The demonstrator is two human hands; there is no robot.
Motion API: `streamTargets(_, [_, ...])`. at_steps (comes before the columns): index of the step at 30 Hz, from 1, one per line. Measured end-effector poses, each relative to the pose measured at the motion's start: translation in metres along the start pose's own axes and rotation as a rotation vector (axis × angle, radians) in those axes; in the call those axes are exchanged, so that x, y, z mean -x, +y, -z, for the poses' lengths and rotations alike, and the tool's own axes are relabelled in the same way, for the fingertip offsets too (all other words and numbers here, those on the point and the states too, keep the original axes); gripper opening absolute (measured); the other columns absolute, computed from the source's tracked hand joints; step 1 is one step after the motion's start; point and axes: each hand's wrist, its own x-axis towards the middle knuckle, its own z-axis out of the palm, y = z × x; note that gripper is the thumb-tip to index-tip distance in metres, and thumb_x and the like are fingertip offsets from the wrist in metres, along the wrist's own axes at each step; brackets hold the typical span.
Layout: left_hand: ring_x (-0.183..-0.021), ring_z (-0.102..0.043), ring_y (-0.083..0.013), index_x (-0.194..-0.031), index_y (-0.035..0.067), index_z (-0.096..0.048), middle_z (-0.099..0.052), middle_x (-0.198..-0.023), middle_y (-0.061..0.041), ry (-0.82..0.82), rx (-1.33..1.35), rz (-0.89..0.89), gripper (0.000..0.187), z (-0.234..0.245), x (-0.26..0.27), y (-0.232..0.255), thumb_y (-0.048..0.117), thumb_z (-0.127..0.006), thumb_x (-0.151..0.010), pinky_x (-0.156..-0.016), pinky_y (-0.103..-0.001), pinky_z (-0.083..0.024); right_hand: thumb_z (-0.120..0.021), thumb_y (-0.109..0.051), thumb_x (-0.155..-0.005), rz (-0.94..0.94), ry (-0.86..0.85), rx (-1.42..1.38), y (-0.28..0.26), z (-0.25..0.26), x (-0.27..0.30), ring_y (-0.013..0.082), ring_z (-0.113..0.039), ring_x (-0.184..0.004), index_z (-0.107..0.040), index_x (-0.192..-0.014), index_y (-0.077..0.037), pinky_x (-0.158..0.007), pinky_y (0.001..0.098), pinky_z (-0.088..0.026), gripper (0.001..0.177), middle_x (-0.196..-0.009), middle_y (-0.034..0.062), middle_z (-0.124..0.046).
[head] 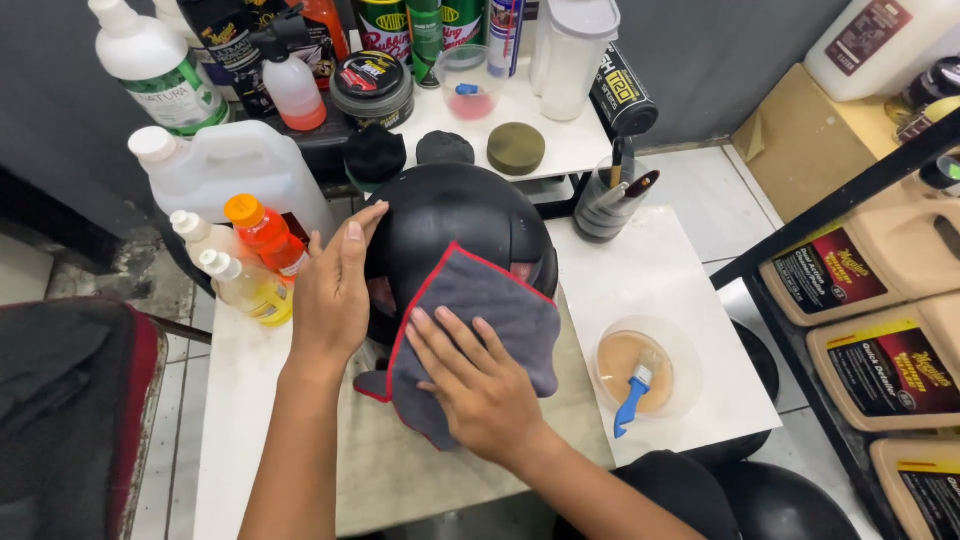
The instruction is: The person wipes the exterior surface of a black motorcycle helmet using a grey microfiber cloth with red trim. They systematically clean the top, sides, and front of the helmet, rotating it to access different areas.
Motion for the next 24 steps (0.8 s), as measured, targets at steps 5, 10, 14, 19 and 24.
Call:
streamTargets(5, [-0.125,-0.055,-0.0372,-0.137,0.019,-0.058,-0.065,-0.131,-0.008,-0.016,-0.024,-0.027,0.053,-0.001,0.003,0.002,0.036,-0.017,-0.108,-0.116,-0.061,-0.015,-0.046,-0.035,-0.103,-0.019,0.001,-0.096,0.028,0.014,-0.038,0.0187,-0.050,-0.138,-0.057,-0.140,-0.019,-0.120,0.0355,-0.028,0.042,-0.147,-0.0008,-0.055])
streamTargets(10, [-0.125,-0.055,-0.0377,-0.137,0.020,-0.058,-0.065,-0.131,-0.007,-0.020,-0.004,0.014,0.053,0.000,0.003,0.009,0.036,-0.017,-0.108,-0.115,-0.063,-0.012,-0.048,-0.035,-0.103,-0.315,-0.040,-0.246,0.046,0.021,-0.045,0.0281,-0.042,-0.143,-0.053,-0.145,-0.020,-0.120,0.0439,-0.026,0.046,-0.152,0.0035,-0.049])
streamTargets(14, [-0.125,-0.055,-0.0365,-0.136,0.022,-0.059,-0.066,-0.130,-0.005,-0.008,-0.026,0.015,0.051,-0.003,0.002,0.009,0.036,-0.019,-0.108,-0.116,-0.062,-0.014,-0.041,-0.036,-0.105,-0.590,0.015,-0.289,0.041,0.021,-0.028,0.0430,-0.031,-0.144,-0.036,-0.152,-0.004,-0.119,0.0530,-0.020,0.058,-0.156,0.0224,-0.034])
streamTargets(19, [-0.123,-0.056,-0.0377,-0.136,0.020,-0.059,-0.066,-0.130,-0.004,0.009,-0.054,0.009,0.050,-0.004,0.001,0.012,0.035,-0.019,-0.109,-0.116,-0.063,-0.016,-0.033,-0.029,-0.106,-0.436,0.048,-0.141,0.026,0.012,-0.003,0.0409,-0.025,-0.149,-0.035,-0.153,-0.002,-0.120,0.0507,-0.015,0.054,-0.160,0.0201,-0.031])
streamTargets(24, [-0.127,-0.054,-0.0341,-0.138,0.023,-0.057,-0.064,-0.131,-0.003,0.005,-0.049,0.024,0.052,-0.006,0.004,0.002,0.038,-0.018,-0.109,-0.117,-0.060,-0.017,-0.046,-0.041,-0.100,-0.155,0.013,-0.181,0.051,0.012,-0.012,0.0273,-0.043,-0.143,-0.059,-0.139,-0.025,-0.121,0.0460,-0.022,0.043,-0.150,0.0029,-0.051])
